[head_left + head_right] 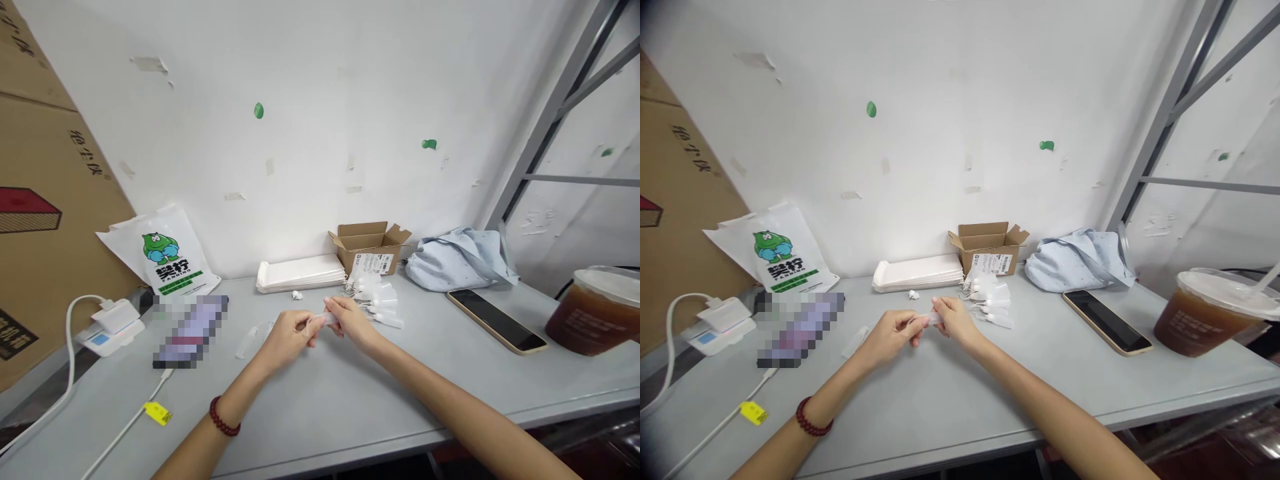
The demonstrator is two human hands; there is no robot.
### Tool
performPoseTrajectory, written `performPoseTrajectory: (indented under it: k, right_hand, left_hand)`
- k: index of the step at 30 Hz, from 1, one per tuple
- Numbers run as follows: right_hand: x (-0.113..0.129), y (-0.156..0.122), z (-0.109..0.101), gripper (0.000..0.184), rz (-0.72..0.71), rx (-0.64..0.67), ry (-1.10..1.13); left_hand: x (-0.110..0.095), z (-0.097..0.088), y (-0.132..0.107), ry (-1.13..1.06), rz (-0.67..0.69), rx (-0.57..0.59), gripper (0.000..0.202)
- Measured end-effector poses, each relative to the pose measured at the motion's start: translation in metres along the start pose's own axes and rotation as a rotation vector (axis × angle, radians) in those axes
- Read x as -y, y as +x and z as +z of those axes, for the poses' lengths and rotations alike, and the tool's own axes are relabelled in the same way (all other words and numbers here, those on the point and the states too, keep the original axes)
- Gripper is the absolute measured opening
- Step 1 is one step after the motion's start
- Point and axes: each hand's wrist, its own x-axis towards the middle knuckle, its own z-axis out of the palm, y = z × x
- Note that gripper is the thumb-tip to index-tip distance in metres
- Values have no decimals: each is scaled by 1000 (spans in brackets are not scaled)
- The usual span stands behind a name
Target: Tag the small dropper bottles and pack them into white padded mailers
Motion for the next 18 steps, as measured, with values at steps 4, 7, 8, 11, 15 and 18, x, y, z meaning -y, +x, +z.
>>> performPoseTrajectory:
  k: [4, 7, 8, 11, 15, 18]
  right_hand:
    - [1, 0, -4, 46, -110, -96, -238]
    - [8, -3, -8, 35, -384, -124, -573]
    - [10, -3, -10, 30, -452, -91, -641]
    - [11, -2, -13, 25, -530, -69, -700]
    - [9, -2, -9, 23, -529, -99, -706]
    - [9, -5, -4, 24, -423, -103, -651]
  left_hand:
    - [2, 3, 3, 1, 0, -54, 40]
    - [3, 0, 8, -197, -118, -106, 39]
    - [3, -2, 9, -270, -161, -120, 39]
    - [3, -4, 10, -381, -252, -108, 39]
    - [3, -2, 9, -376, -233, -119, 41]
    - [5, -2, 7, -371, -199, -120, 41]
